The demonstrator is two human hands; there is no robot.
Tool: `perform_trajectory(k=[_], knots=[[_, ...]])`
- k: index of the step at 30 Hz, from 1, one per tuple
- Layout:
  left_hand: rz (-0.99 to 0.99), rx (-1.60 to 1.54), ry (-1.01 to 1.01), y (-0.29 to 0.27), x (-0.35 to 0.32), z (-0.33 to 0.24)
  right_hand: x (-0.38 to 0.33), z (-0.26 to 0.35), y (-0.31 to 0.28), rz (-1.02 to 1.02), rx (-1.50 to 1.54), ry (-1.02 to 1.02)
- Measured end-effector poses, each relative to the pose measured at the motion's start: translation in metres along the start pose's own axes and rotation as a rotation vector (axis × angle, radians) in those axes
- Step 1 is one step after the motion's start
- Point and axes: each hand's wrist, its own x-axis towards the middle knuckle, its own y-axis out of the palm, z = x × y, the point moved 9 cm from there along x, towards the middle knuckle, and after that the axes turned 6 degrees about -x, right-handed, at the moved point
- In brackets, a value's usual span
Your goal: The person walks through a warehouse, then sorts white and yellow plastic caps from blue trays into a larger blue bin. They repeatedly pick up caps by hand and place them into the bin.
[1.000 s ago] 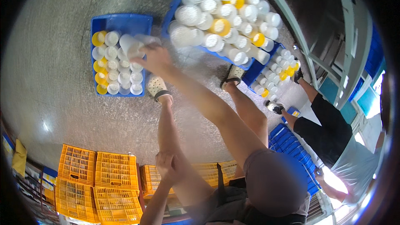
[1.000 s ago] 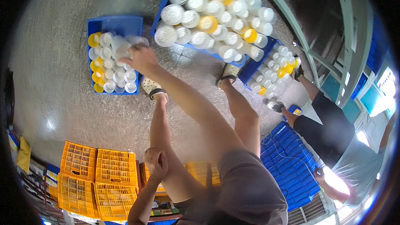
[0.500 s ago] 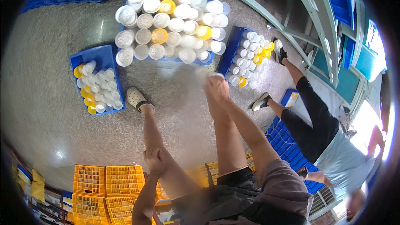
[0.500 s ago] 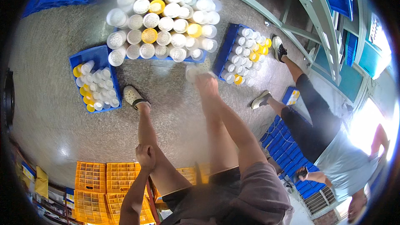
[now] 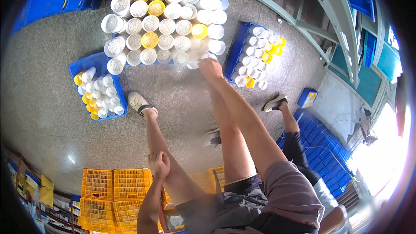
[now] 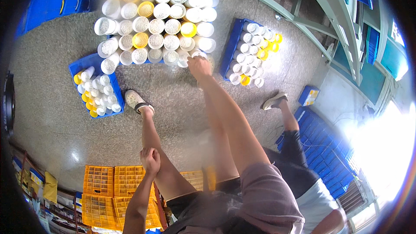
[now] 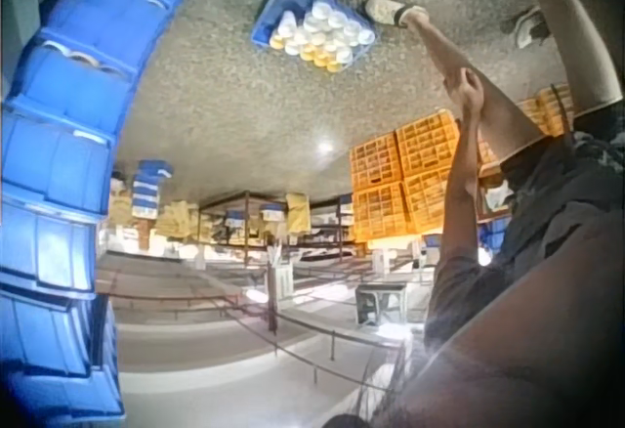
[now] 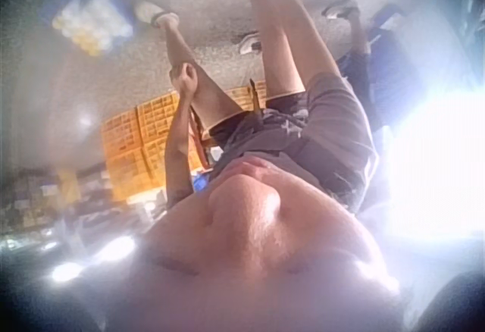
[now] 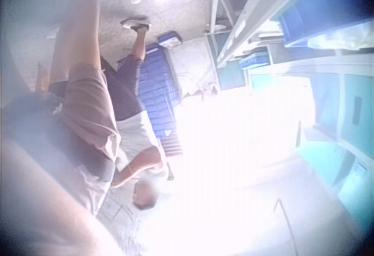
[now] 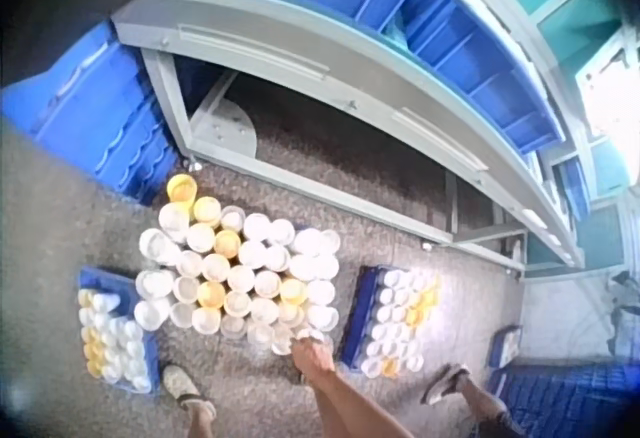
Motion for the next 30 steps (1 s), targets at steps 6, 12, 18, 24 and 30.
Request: perform_trajectory(k=[6,12,18,24,30], knots=[[-0.033,0.050,-0.017,0.006,0.010,-0.010,-0.006,-0.033,-0.054,-0.276,0.160,0.186],[-0.075,0.141,-0.083,0.010,0.019,-0.018,0.022,-0.052,-0.018,0.000,0.098,0.321],[-0.206,0.112,-0.170,0.016,0.027,-0.041,0.040,-0.046,-0.008,0.145,0.120,0.312],[-0.251,-0.225,-0.170,0.045,0.030,-0.101,0.009,-0.074,-0.079,0.088,0.174,0.190],[-0.303,-0.139,0.090,-0.058,0.104,-0.208,-0.046,-0.076,-0.225,0.038,0.268,0.207]])
